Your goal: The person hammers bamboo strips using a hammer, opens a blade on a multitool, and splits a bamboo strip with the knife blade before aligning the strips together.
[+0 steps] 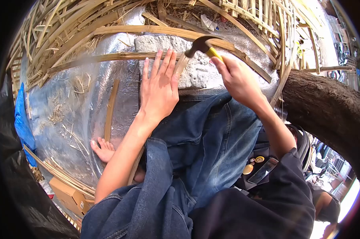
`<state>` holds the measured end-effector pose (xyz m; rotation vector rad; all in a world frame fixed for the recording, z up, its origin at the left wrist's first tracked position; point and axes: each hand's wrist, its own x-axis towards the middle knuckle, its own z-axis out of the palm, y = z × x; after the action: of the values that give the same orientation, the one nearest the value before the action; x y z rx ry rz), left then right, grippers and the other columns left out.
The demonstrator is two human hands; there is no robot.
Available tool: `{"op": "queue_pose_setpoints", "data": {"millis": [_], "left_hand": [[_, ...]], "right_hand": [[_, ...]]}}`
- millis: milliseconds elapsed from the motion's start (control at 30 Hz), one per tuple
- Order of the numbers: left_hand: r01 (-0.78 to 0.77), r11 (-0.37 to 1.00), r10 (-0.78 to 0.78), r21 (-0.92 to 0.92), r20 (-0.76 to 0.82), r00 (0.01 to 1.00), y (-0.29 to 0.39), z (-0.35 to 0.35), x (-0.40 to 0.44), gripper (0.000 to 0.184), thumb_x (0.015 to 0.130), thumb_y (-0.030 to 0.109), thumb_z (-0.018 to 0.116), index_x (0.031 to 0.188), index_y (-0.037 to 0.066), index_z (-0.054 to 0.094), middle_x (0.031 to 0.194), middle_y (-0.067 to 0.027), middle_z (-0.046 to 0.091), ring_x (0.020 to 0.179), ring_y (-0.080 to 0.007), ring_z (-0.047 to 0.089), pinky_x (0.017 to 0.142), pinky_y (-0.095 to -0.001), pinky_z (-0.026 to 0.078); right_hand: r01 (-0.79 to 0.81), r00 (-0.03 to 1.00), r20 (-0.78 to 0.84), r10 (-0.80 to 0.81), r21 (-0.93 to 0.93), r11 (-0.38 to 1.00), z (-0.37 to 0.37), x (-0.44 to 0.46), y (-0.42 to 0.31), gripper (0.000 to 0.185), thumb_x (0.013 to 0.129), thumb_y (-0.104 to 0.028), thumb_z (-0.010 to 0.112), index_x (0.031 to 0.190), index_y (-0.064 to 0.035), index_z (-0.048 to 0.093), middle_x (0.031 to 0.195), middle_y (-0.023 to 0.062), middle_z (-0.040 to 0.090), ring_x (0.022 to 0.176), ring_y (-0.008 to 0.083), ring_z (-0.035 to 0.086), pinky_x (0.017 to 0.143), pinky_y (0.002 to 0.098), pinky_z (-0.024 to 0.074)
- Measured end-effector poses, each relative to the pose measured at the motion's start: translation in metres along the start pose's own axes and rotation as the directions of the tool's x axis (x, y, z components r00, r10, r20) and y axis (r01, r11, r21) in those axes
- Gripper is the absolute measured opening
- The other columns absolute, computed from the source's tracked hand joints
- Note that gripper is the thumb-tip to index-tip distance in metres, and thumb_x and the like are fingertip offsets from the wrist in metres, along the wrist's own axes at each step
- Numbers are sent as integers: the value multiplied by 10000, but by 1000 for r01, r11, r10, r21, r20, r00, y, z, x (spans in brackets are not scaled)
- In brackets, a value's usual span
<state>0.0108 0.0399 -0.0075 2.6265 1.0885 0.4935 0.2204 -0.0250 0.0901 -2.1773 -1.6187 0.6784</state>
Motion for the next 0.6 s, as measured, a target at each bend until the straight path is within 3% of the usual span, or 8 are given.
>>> {"op": "queue_pose_setpoints", "data": {"millis": [100, 167, 233, 300, 367, 467, 533, 600], "left_hand": [[6, 1000, -6, -10, 0, 1000, -2, 0, 0, 546, 1041, 224, 415, 1558, 51, 373, 1629, -85, 363, 1538, -269, 257, 1263, -506, 124], [-3, 1000, 3, -17, -4, 1000, -1, 1, -2, 548, 1037, 220, 422, 1556, 51, 376, 1627, -86, 366, 1537, -270, 259, 1262, -506, 127], [-3, 1000, 3, -5, -10, 1000, -1, 1, 0, 550, 1032, 221, 432, 1552, 48, 380, 1626, -87, 368, 1534, -272, 265, 1259, -507, 135], [-8, 1000, 8, -3, -4, 1000, 0, 0, 1, 550, 1034, 220, 431, 1553, 47, 378, 1626, -87, 366, 1534, -272, 266, 1258, -508, 137], [8, 1000, -8, 1, 6, 1000, -2, -1, -1, 549, 1035, 220, 431, 1553, 46, 376, 1626, -88, 365, 1533, -271, 267, 1257, -509, 139], [-11, 1000, 11, -1, 17, 1000, -1, -2, -1, 524, 1070, 197, 346, 1577, 63, 339, 1640, -77, 343, 1543, -268, 248, 1262, -490, 119], [-18, 1000, 18, -7, -18, 1000, -1, -1, -1, 552, 1026, 197, 443, 1555, 52, 374, 1622, -85, 371, 1527, -270, 281, 1256, -509, 148], [-22, 1000, 22, -14, -18, 1000, -1, -1, 0, 557, 1021, 191, 452, 1555, 53, 374, 1622, -86, 371, 1524, -272, 284, 1256, -510, 150]], "right_hand": [[-181, 977, -72, 199, 202, 963, -14, 0, -6, 468, 1093, -379, 459, 959, 37, 625, 695, 221, 603, 599, 321, 569, 602, 457, 434], [-126, 977, -136, 161, 238, 963, -7, 1, 1, 457, 1092, -364, 464, 959, 42, 626, 678, 219, 601, 588, 335, 575, 597, 464, 433], [-11, 999, -30, 13, 43, 999, 0, -3, 2, 455, 1096, -360, 458, 962, 41, 625, 626, 180, 569, 534, 265, 533, 555, 434, 413], [167, 980, -97, -173, -66, 984, 4, -2, 9, 419, 1093, -336, 475, 989, 41, 628, 611, 164, 566, 501, 238, 508, 521, 414, 391], [-105, 990, -77, 120, 173, 979, -12, -2, -8, 357, 1081, -298, 506, 1036, 31, 638, 656, 193, 609, 524, 314, 551, 529, 422, 402], [144, 983, -118, -137, 57, 988, -28, 11, -12, 300, 1062, -276, 540, 1036, -4, 663, 660, 200, 604, 549, 356, 578, 544, 444, 419], [251, 961, -126, -245, 39, 967, -33, 21, -15, 305, 1059, -285, 545, 1026, -6, 663, 669, 203, 605, 560, 366, 585, 553, 457, 425], [329, 944, 66, -322, -191, 925, -43, 34, -25, 362, 1060, -337, 535, 989, -4, 659, 690, 203, 619, 606, 390, 602, 585, 471, 461]]}}
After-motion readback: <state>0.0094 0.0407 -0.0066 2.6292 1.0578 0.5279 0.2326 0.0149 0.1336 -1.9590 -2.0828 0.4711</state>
